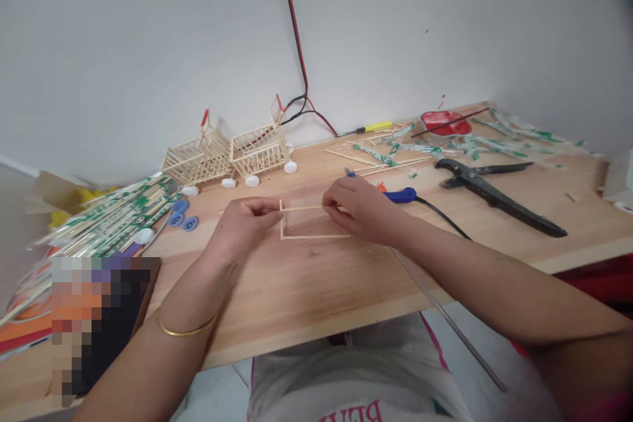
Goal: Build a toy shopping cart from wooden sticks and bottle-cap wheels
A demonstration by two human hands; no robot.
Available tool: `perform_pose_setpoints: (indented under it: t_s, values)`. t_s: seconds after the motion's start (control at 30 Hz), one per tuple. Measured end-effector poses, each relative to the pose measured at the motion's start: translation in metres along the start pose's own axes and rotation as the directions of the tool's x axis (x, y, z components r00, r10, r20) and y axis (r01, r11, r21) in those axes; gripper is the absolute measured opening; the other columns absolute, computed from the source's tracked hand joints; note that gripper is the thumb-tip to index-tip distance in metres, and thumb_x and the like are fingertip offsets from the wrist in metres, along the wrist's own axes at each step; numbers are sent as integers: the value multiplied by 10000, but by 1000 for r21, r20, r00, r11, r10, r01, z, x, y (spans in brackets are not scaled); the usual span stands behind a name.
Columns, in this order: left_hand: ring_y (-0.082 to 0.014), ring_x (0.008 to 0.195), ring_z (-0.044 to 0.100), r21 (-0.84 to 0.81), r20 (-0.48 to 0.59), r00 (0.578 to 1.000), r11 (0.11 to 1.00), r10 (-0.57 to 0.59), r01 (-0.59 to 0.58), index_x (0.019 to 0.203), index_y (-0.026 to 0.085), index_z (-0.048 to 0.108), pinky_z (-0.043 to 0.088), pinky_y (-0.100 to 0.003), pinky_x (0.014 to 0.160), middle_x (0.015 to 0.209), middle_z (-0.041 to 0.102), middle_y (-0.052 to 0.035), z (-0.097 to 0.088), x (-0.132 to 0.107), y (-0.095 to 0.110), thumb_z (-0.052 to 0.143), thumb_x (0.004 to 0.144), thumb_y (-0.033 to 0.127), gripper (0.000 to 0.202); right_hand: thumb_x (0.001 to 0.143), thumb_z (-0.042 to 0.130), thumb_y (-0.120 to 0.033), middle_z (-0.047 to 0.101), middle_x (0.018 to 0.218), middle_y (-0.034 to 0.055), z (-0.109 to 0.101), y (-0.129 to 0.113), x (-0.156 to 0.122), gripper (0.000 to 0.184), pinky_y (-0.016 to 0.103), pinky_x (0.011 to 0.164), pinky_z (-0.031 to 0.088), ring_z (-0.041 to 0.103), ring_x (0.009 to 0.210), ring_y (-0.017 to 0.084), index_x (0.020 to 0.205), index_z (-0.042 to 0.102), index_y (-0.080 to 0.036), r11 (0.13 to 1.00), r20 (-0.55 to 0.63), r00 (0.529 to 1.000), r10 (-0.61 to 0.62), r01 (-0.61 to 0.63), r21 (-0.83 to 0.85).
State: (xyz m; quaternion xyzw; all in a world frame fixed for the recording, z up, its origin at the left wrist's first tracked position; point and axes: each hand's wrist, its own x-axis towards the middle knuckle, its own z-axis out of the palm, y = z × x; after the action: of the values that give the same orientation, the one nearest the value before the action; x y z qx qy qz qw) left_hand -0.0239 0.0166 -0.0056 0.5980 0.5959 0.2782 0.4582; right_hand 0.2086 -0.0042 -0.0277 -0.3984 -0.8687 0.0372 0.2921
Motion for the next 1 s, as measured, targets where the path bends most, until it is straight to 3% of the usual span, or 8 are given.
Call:
perform_pose_setpoints:
  t_s: [0.23, 0.47, 0.8, 1.0]
  values:
    - [-58, 479, 373, -47, 7, 1000, 999, -26, 27, 796, 148, 752, 273, -212, 494, 551, 579, 30, 2, 1, 2, 738, 598, 298, 248, 872, 478, -146, 626, 779, 65, 2, 1, -1, 113, 288, 668, 347, 531, 735, 170, 790, 554, -159, 1000, 4, 1000, -8, 8, 12]
    - [-66, 487, 348, -63, 35, 999, 998, -13, 15, 853, 128, 737, 235, -217, 498, 499, 484, 53, 0, 2, 1, 741, 595, 401, 376, 890, 473, -150, 633, 801, 65, -1, 0, 1, 120, 295, 699, 371, 547, 765, 170, 807, 559, -159, 1000, -12, 1000, -6, 6, 18]
    - [-64, 471, 298, 103, 118, 993, 995, 0, -13, 682, 140, 617, 190, -221, 475, 510, 407, 60, -1, 5, -5, 659, 681, 487, 350, 900, 484, -175, 641, 848, 84, 2, 0, 0, 96, 305, 718, 388, 554, 791, 183, 873, 574, -156, 999, 7, 1000, 11, -12, 37]
    - [-73, 495, 341, 34, 146, 988, 998, 56, -62, 829, 131, 694, 215, -219, 494, 552, 464, 40, -4, 7, -7, 639, 708, 497, 389, 899, 482, -158, 628, 836, 81, 2, 2, 0, 95, 294, 704, 396, 542, 774, 175, 867, 571, -156, 996, -4, 1000, 24, -24, 81]
